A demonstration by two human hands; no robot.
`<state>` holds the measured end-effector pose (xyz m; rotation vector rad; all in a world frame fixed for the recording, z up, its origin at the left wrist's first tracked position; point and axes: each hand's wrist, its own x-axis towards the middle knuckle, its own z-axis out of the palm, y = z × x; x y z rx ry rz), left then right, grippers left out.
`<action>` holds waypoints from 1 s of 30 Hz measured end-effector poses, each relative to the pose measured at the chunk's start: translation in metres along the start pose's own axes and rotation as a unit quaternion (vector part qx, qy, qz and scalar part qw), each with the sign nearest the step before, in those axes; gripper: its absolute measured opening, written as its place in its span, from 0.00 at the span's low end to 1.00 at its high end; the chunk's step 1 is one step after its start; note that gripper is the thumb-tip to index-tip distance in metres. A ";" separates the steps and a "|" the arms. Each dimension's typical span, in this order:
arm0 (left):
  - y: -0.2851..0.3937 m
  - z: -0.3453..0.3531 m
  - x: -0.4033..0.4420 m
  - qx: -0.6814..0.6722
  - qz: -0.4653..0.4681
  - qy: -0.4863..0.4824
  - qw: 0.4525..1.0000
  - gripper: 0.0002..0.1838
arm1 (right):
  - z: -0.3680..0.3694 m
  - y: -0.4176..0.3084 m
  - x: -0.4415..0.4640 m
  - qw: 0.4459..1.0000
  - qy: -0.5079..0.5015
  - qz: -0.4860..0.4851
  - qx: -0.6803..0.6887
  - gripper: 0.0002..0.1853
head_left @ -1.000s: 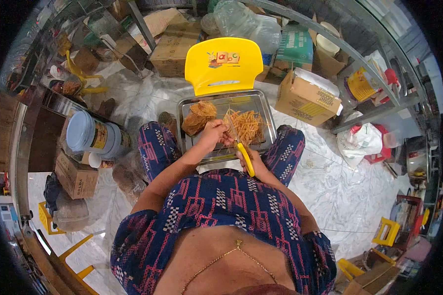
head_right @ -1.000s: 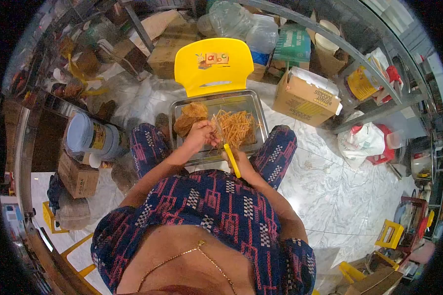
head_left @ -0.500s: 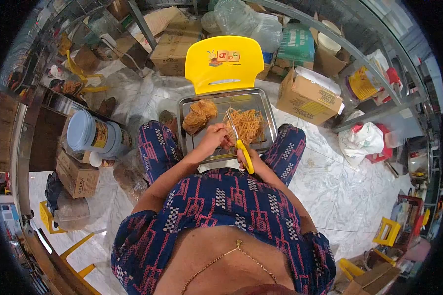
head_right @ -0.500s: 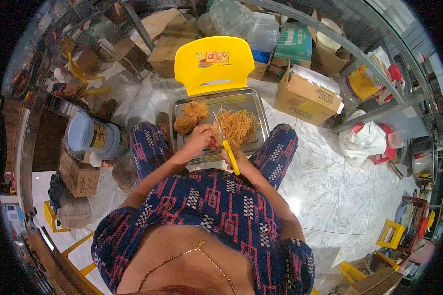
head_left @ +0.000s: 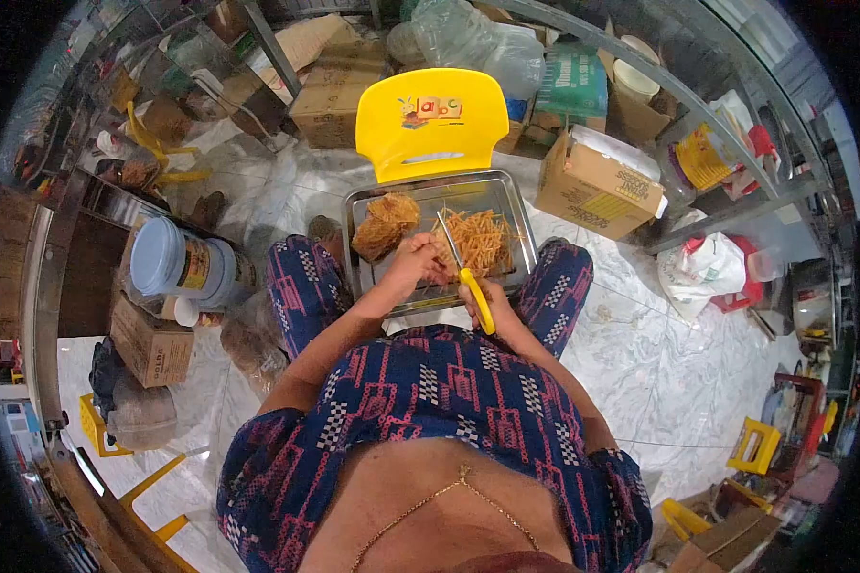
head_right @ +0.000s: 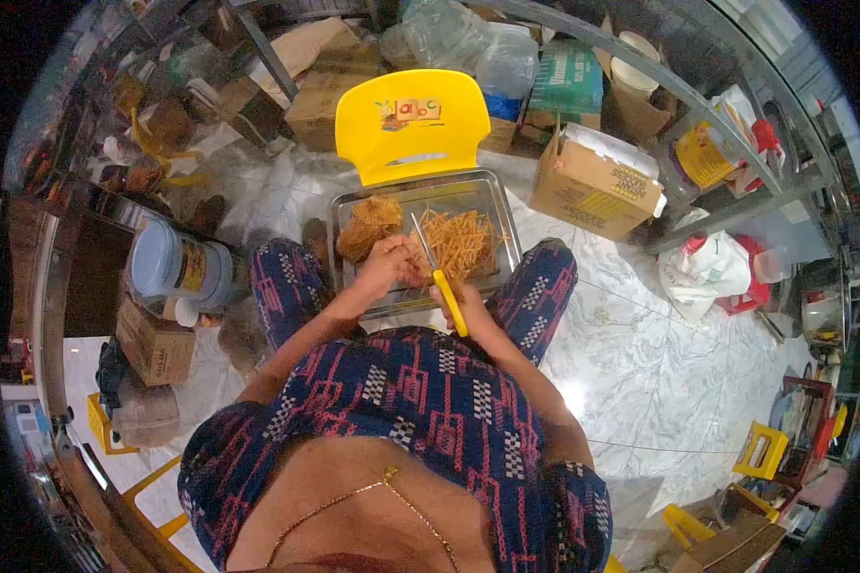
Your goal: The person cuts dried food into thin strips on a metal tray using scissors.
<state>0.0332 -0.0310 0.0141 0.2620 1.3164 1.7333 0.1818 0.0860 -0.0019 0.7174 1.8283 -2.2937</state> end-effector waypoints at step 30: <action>0.038 -0.012 0.016 -0.003 0.046 0.070 0.996 0.08 | 0.002 0.006 -0.003 0.988 -0.108 -0.096 -0.046 0.18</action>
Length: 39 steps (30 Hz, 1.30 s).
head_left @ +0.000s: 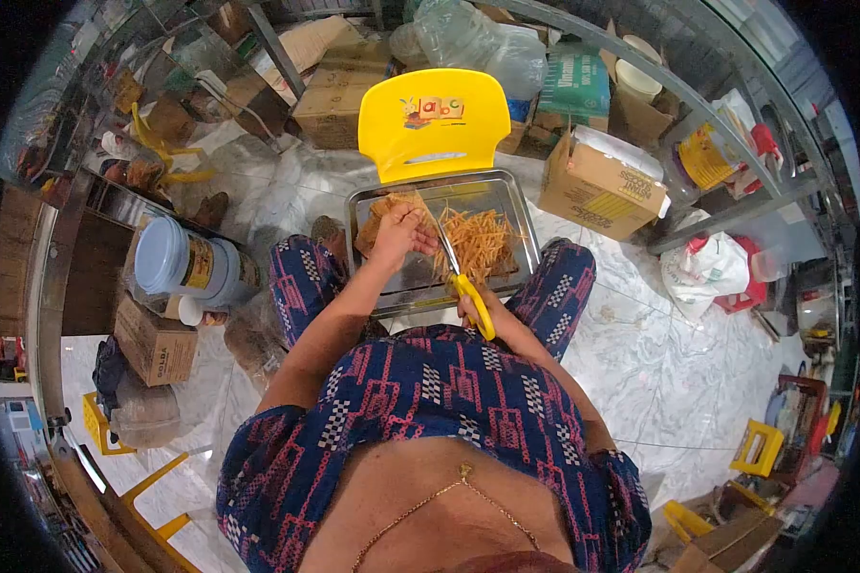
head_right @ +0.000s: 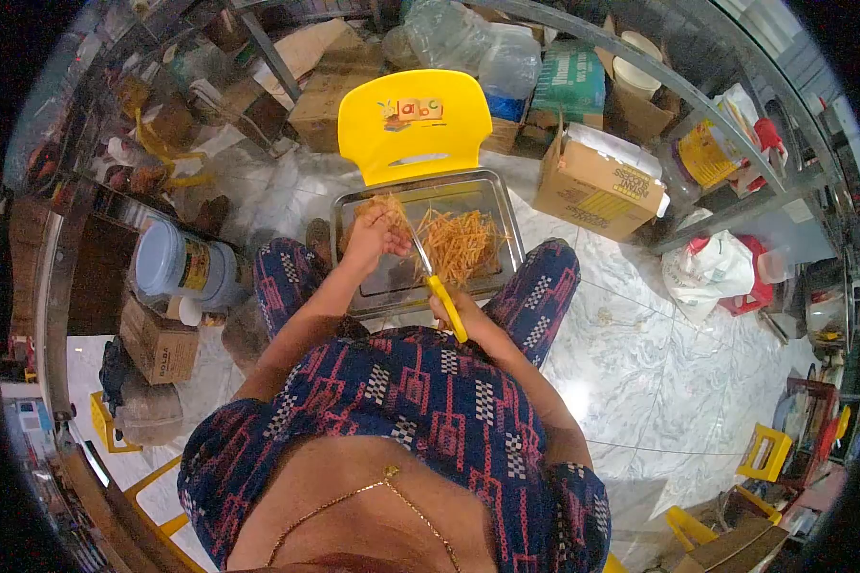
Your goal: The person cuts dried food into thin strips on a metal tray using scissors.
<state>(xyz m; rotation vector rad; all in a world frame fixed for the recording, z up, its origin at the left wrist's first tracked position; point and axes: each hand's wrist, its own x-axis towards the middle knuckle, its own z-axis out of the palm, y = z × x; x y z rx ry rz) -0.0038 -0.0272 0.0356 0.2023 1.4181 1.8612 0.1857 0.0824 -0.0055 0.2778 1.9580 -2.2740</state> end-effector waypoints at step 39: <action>-0.012 0.012 -0.010 0.071 -0.029 -0.033 0.997 0.08 | 0.003 0.001 -0.003 0.996 0.076 0.035 0.042 0.17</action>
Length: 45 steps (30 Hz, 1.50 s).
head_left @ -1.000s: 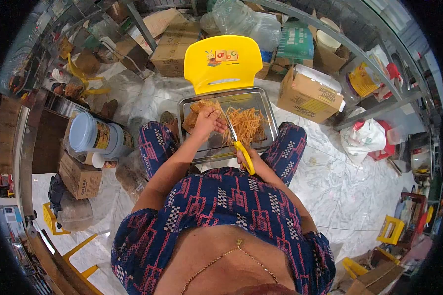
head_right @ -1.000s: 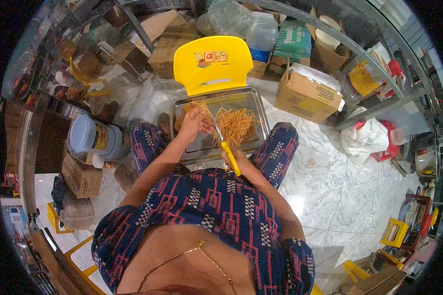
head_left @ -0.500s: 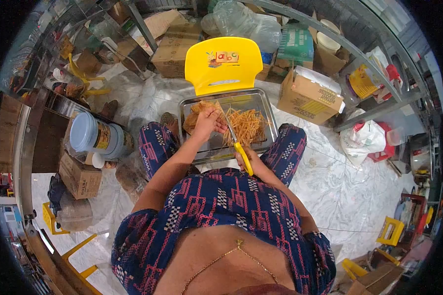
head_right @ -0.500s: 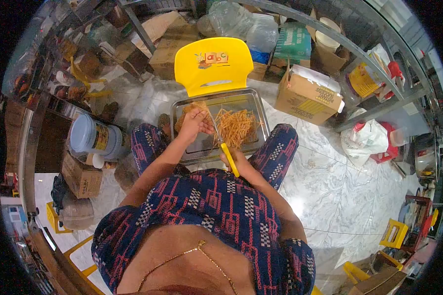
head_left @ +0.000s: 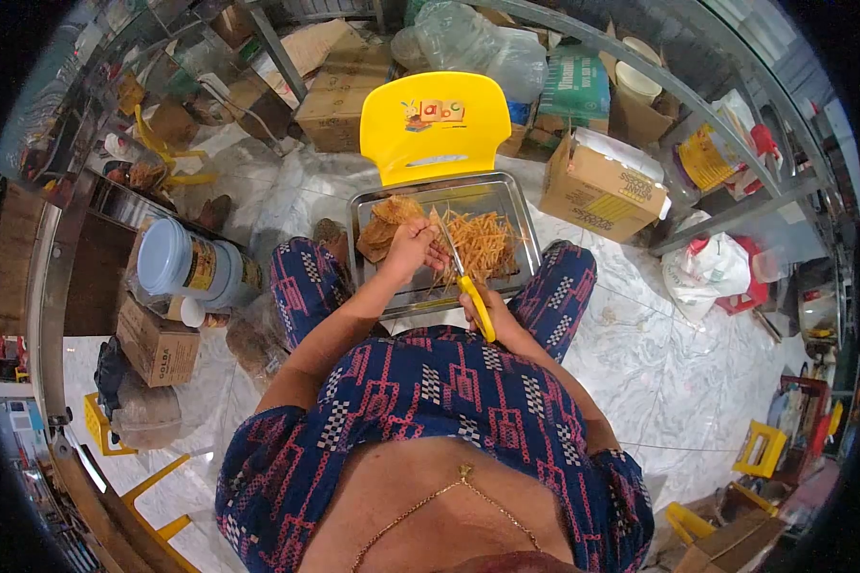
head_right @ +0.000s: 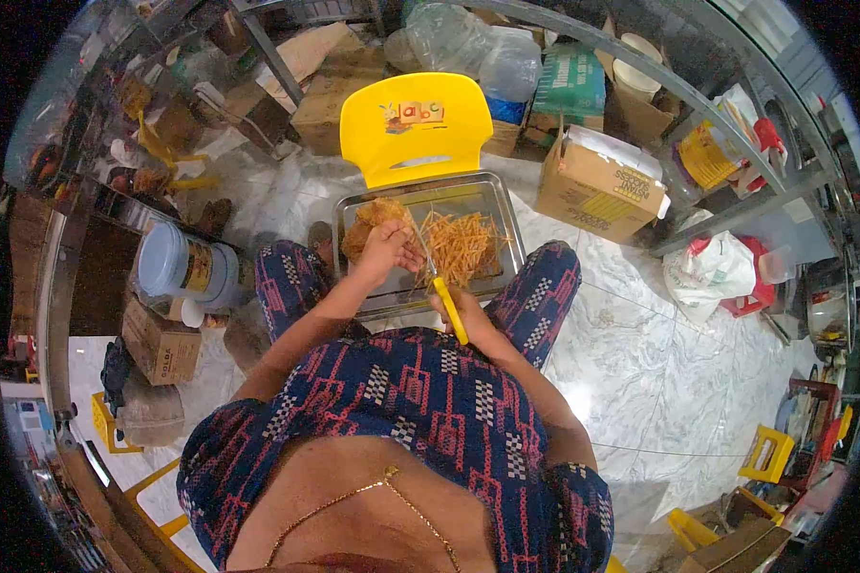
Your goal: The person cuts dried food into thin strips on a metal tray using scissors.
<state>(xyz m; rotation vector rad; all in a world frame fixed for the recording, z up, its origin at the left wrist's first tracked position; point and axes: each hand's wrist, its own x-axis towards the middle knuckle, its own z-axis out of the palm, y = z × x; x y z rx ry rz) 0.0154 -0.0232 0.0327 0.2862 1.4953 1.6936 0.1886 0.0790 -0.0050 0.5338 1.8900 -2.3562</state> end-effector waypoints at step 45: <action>-0.018 0.008 -0.012 -0.016 -0.031 -0.058 0.998 0.08 | -0.005 0.005 0.007 0.999 0.008 0.027 0.035 0.11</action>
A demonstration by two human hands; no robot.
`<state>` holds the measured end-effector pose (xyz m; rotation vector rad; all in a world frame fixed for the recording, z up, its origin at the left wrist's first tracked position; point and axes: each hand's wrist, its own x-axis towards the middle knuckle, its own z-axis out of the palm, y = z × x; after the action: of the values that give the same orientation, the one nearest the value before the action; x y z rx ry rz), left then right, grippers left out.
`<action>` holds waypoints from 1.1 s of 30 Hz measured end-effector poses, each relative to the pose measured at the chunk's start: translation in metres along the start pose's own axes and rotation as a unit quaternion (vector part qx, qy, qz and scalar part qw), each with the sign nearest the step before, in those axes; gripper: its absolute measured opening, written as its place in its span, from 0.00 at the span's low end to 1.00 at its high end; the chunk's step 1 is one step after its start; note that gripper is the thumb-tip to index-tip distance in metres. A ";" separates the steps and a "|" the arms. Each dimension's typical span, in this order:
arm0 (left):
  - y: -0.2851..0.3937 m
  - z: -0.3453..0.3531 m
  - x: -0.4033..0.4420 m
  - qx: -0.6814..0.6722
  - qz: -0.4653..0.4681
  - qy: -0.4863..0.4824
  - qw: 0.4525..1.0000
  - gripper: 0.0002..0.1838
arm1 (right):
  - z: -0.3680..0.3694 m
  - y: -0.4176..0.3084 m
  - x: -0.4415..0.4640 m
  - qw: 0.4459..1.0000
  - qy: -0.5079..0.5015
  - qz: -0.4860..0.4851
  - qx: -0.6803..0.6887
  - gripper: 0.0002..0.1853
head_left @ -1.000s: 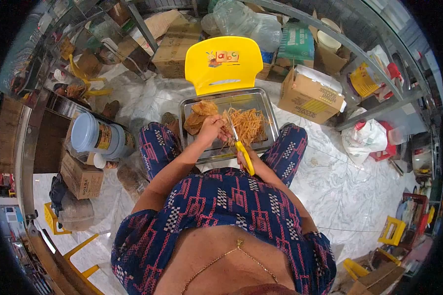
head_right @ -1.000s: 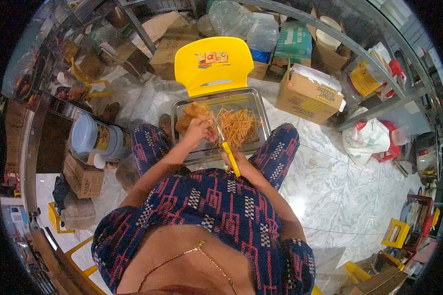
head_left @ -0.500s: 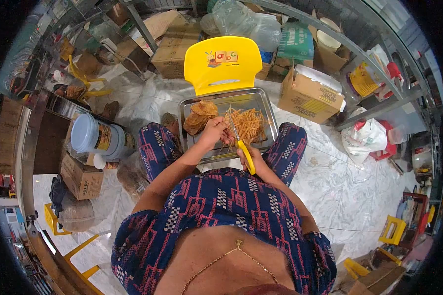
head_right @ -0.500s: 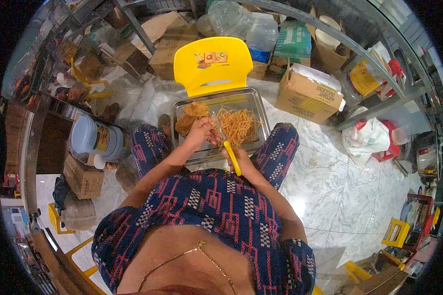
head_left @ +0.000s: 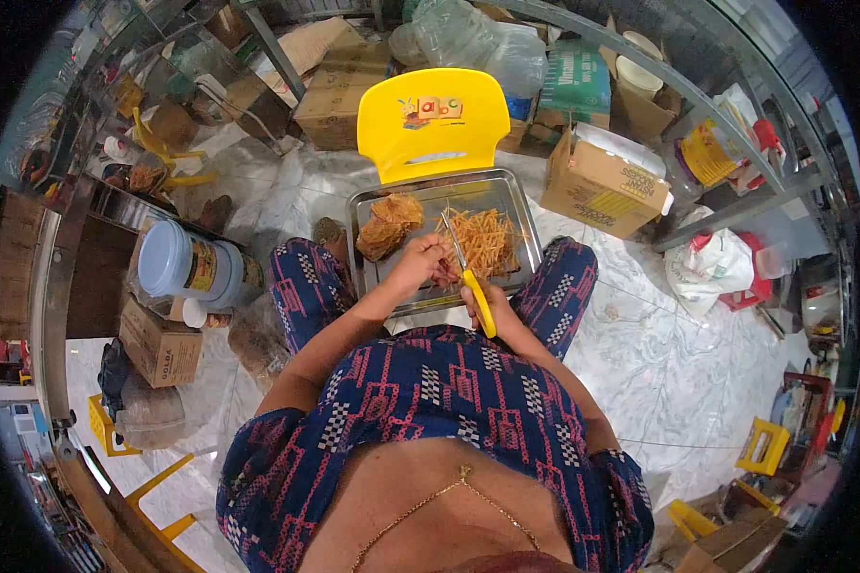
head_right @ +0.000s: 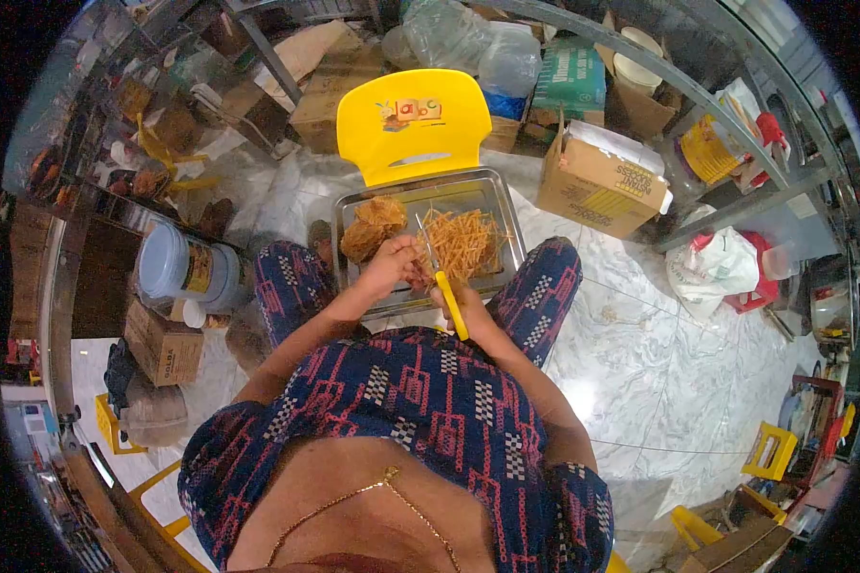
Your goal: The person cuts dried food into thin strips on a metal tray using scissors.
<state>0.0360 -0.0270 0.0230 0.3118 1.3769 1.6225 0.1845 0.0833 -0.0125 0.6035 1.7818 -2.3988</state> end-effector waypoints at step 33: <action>0.029 -0.023 0.014 0.005 0.072 0.065 0.995 0.09 | 0.003 -0.007 -0.008 0.994 -0.089 -0.043 -0.044 0.19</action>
<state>-0.0012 -0.0279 0.0354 0.3234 1.4896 1.7820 0.1885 0.0811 -0.0030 0.2977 1.8600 -2.3297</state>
